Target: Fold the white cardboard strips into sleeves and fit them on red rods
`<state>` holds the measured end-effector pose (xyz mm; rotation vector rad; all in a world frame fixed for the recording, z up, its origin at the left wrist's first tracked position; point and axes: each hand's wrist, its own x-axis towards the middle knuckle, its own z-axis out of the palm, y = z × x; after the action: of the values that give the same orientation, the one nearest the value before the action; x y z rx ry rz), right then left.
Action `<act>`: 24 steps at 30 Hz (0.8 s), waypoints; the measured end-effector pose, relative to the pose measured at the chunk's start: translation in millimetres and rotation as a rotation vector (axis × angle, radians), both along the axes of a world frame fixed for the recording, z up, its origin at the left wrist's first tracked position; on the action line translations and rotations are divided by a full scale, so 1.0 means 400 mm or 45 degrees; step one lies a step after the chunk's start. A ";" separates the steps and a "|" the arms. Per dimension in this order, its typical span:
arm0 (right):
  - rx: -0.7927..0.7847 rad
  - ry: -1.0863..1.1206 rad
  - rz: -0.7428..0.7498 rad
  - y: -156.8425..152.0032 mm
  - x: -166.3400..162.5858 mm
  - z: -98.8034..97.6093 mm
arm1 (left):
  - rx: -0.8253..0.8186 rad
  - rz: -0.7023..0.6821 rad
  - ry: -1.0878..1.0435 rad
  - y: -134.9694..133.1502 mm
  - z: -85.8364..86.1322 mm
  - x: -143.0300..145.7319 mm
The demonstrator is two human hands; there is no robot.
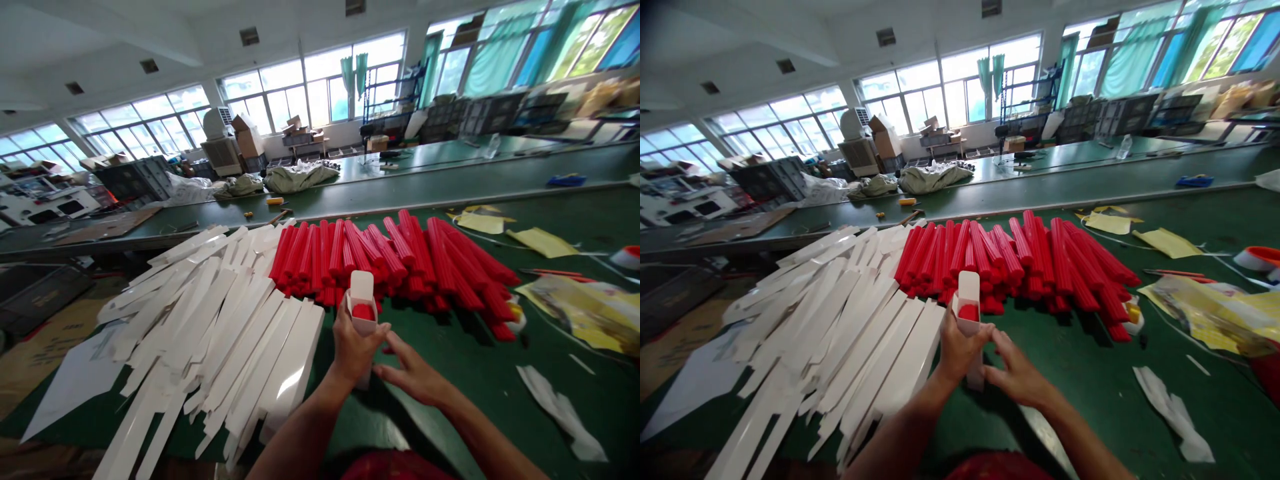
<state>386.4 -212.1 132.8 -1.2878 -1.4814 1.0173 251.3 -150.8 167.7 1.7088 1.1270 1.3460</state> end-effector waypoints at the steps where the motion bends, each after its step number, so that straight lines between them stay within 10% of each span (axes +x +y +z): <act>1: -0.041 0.172 0.011 -0.003 0.006 -0.001 | 0.034 -0.009 -0.011 -0.001 -0.014 -0.004; 5: -0.119 0.685 -0.132 0.019 -0.006 0.036 | 0.120 -0.016 -0.058 -0.012 -0.047 -0.004; 14: 0.113 0.882 -0.341 0.099 -0.074 0.066 | 0.692 -0.036 0.104 0.035 -0.071 0.018; 24: 0.218 0.754 -0.454 0.152 -0.083 0.125 | 0.281 -0.152 -0.233 0.067 0.001 0.013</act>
<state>353.1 -151.2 182.7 -0.9667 -0.8319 0.9052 256.7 -124.0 168.1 1.7349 0.7857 1.5612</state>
